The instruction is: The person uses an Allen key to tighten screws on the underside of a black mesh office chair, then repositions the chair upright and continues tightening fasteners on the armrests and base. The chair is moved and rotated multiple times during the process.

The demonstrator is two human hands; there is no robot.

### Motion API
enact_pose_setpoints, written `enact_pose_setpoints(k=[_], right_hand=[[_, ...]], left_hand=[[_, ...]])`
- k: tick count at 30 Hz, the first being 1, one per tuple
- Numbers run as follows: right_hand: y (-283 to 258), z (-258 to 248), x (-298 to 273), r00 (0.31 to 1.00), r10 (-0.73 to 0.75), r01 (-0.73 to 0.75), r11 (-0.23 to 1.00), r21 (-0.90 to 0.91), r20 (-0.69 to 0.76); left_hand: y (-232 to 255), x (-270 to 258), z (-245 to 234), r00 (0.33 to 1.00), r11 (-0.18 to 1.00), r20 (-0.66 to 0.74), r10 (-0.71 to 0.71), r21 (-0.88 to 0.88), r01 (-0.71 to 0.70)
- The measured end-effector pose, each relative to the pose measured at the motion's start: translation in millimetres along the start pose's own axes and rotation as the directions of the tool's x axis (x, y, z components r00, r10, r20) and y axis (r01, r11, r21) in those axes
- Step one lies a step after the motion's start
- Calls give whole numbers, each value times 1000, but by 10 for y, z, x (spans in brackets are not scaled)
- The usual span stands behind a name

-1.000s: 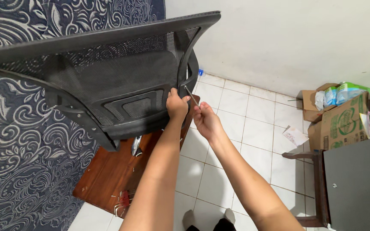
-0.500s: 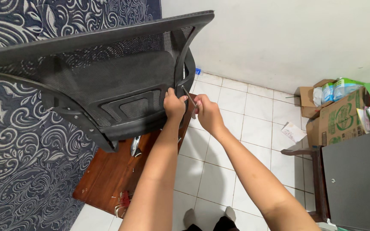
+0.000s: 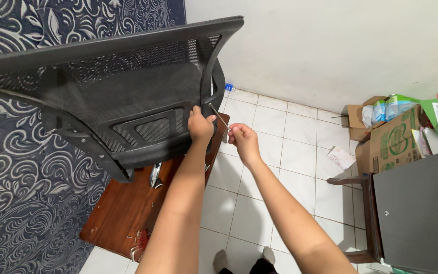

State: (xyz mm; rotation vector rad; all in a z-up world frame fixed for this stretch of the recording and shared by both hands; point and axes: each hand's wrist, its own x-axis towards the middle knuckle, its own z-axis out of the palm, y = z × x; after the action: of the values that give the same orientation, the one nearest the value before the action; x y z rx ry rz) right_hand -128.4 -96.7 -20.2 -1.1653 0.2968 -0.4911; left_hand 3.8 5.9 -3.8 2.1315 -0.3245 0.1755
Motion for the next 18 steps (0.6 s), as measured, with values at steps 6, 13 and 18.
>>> enact_pose_setpoints(k=[6,13,18], right_hand=[[-538,129,-230,716,-581,607,244,-757,387],[-565,423,-356,840,-455,364,70,-929,295],[-310,409,-309,829,-517,382,246,-891,213]], left_hand=[[20,10,-21,999,998,27,-45,36,44],[88,-8,-53,987,991,90,-132,-4,133],[94,-29,-72,994,996,58,-90,24,89]])
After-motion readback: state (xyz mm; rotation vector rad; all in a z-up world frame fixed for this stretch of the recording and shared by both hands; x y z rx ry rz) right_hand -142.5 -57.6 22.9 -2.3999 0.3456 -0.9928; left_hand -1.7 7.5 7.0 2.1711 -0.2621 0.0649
